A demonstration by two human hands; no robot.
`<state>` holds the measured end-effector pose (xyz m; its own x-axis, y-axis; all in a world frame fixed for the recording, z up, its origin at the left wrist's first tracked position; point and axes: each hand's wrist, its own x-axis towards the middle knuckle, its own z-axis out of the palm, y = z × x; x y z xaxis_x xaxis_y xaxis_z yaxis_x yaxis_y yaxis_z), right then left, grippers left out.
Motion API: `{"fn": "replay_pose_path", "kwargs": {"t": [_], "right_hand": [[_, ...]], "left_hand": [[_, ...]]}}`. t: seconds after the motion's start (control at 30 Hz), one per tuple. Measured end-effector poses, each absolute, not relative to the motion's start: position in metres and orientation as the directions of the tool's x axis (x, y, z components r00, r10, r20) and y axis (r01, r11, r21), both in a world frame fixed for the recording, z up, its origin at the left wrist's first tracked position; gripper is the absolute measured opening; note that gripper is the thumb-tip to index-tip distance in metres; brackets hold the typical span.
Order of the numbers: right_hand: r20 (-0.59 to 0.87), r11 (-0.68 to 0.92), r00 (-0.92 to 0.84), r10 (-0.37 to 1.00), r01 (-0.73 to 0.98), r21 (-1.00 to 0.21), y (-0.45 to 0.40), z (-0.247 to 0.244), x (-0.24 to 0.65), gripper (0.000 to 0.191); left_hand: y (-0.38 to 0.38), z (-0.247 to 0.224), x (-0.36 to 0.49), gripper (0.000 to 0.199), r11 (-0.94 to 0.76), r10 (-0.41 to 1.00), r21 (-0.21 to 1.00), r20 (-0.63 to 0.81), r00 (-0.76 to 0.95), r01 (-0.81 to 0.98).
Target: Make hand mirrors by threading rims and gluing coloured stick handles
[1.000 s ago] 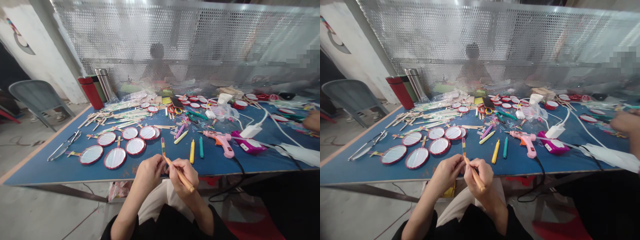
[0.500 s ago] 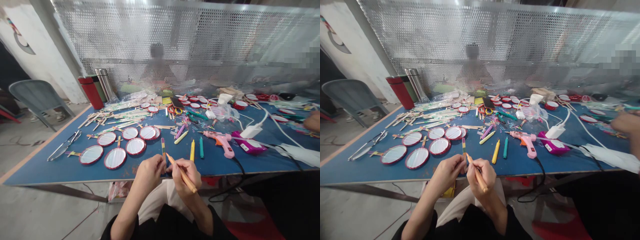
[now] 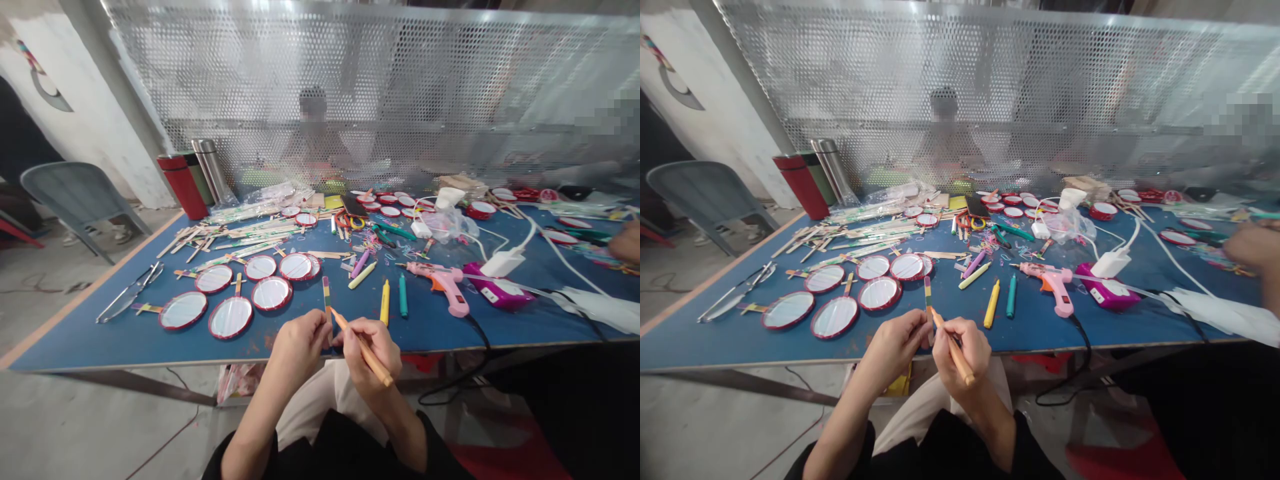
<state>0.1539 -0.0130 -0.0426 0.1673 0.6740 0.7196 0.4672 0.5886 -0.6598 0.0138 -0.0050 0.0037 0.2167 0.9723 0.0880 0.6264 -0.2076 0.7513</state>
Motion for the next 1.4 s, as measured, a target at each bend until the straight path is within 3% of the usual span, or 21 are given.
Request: {"fn": "replay_pose_path", "kwargs": {"t": [0.27, 0.77, 1.4], "right_hand": [[0.686, 0.577, 0.136, 0.714, 0.439, -0.688, -0.014, -0.043, 0.155, 0.003], [0.764, 0.649, 0.101, 0.637, 0.463, -0.603, -0.011, -0.036, 0.151, 0.007], [0.710, 0.604, 0.049, 0.703, 0.486, -0.632, -0.014, -0.029, 0.155, 0.006]], "left_hand": [[-0.005, 0.005, 0.014, 0.026, -0.207, 0.974, 0.732, 0.089, 0.210, 0.649], [-0.006, 0.004, 0.013, 0.025, -0.221, 0.971, 0.741, 0.107, 0.213, 0.634], [-0.006, 0.003, 0.014, 0.027, -0.186, 0.978, 0.754, 0.076, 0.197, 0.631]]}}
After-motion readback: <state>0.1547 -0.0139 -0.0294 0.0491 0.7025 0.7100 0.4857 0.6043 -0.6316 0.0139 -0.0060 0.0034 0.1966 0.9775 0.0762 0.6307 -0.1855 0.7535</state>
